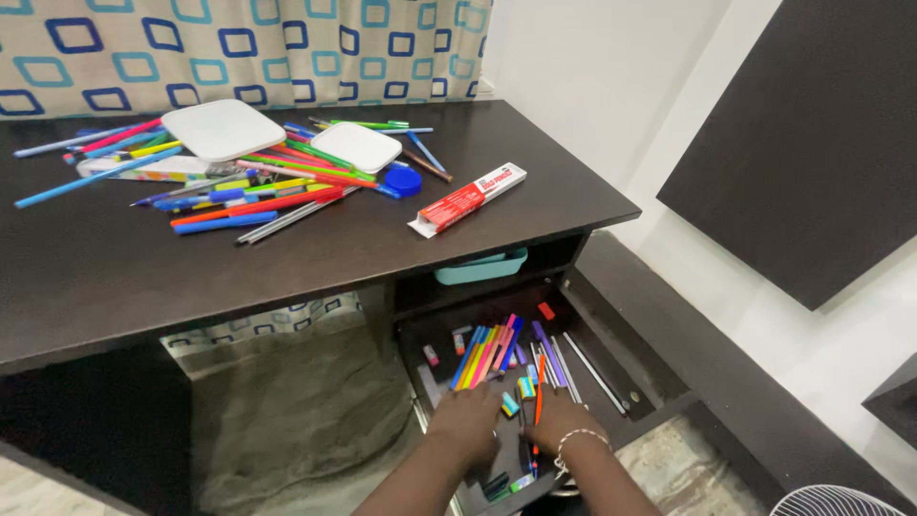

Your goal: The person organizes stationery items by transferring pens, markers, highlighters, pencils, and erasers from a drawer to the desk surface. The person repeatedly opens and closes the drawer, picking up items and placing them on the desk.

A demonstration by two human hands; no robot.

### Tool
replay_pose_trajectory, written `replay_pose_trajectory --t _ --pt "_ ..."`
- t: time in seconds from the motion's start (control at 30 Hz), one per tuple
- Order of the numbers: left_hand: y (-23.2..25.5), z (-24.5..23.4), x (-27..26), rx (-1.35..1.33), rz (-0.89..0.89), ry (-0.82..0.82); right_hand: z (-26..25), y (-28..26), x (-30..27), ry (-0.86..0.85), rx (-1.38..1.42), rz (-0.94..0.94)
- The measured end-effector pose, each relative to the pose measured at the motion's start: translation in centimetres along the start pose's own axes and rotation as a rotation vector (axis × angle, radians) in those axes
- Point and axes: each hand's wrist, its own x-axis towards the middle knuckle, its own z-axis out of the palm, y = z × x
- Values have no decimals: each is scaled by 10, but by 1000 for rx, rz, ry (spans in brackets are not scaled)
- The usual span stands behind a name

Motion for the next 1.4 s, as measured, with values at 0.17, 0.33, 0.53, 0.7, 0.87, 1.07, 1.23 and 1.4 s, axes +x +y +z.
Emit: replay_pose_trajectory --t 0.17,0.33,0.53,0.7,0.87,1.07,1.23,1.4 --pt "14 0 5 219 -82 -188 -5 -5 -8 2 -23 19" --pt "16 15 12 153 -100 -130 -9 -11 -13 -18 16 38" --pt "12 27 9 144 -104 -21 -10 -13 -16 -10 42 113" --pt "10 27 2 112 -97 46 8 -5 -1 90 30 92" --pt "11 22 -3 135 -93 41 13 0 8 87 47 81" --pt "11 17 -5 139 -94 52 17 6 17 213 144 5" --pt "10 17 -6 150 -90 41 7 1 4 302 178 -63" --pt "10 17 -7 138 -87 73 -10 -12 -23 365 297 16"
